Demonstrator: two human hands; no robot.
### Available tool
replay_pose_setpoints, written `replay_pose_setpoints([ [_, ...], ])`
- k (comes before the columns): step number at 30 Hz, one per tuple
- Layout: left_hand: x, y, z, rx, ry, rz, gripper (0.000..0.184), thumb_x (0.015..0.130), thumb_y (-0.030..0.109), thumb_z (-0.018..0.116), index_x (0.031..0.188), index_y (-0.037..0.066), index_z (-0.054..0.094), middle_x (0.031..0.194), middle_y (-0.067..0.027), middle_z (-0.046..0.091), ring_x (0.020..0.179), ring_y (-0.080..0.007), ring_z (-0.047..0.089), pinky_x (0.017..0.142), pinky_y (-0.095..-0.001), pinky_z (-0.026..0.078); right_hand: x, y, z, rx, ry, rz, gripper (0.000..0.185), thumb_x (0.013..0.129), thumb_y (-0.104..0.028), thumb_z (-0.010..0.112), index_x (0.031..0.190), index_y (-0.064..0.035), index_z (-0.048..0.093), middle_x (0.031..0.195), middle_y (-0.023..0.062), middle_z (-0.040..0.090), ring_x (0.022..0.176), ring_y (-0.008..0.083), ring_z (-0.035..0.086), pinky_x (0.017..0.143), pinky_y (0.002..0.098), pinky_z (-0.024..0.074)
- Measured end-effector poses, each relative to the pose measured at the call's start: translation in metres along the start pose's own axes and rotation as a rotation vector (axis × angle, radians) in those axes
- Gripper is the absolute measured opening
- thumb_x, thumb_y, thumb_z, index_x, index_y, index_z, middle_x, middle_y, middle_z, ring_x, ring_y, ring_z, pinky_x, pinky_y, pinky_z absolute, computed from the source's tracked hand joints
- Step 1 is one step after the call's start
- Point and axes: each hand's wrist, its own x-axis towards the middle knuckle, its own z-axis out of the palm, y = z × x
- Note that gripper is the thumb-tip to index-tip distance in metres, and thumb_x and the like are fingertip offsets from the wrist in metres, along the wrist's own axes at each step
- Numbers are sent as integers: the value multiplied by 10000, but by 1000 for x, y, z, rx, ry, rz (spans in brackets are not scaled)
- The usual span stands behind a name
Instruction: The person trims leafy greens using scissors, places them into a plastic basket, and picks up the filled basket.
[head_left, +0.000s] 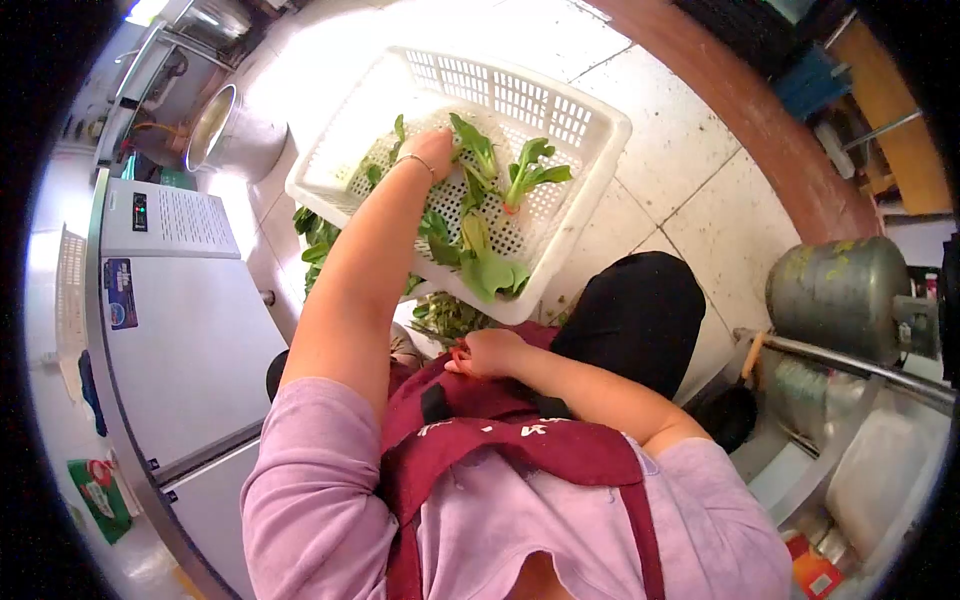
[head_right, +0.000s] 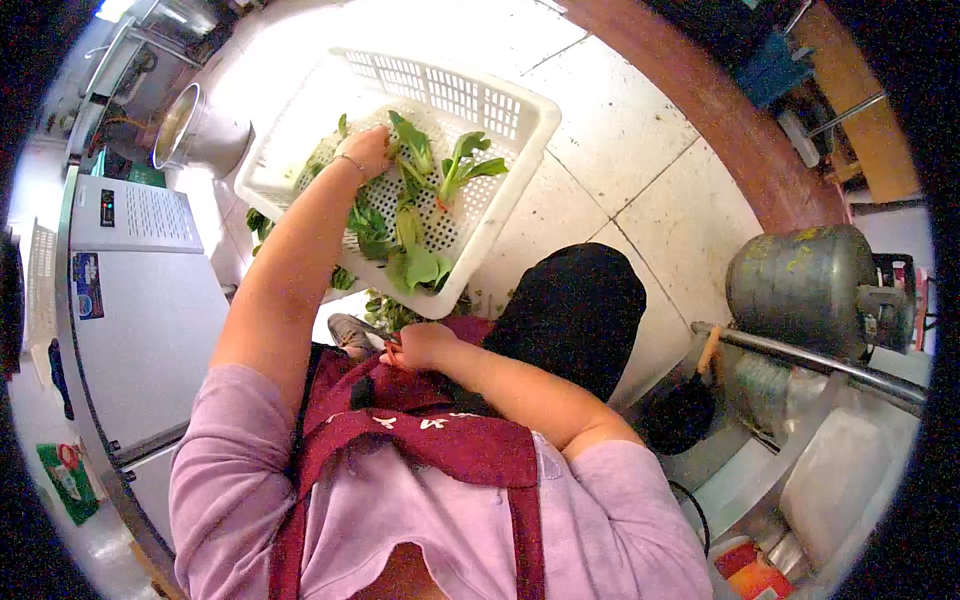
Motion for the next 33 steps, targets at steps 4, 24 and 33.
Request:
replay_pose_setpoints([
  [4,-3,-6,-8,-50,-35,21,336,768,167,593,1064,13,552,1050,-178,611,985,-302,589,835,-372,475,0,0,-2,23,-12,-18,617,724,-630,553,864,-37,643,841,188,646,832,353,621,738,430,487],
  [24,-253,-55,-35,-2321,40,177,421,839,214,478,1174,-41,479,1059,-154,578,881,-216,590,785,-306,497,0,-10,0,-94,-101,36,557,787,-572,505,864,-41,654,912,230,624,864,386,601,759,445,465],
  [33,-319,-57,38,-2141,82,-125,325,933,257,450,1178,44,467,925,-97,590,823,-169,596,703,-294,502,-3,-19,12,239,51,-181,431,855,-418,549,876,12,552,811,200,605,772,353,586,683,390,449],
])
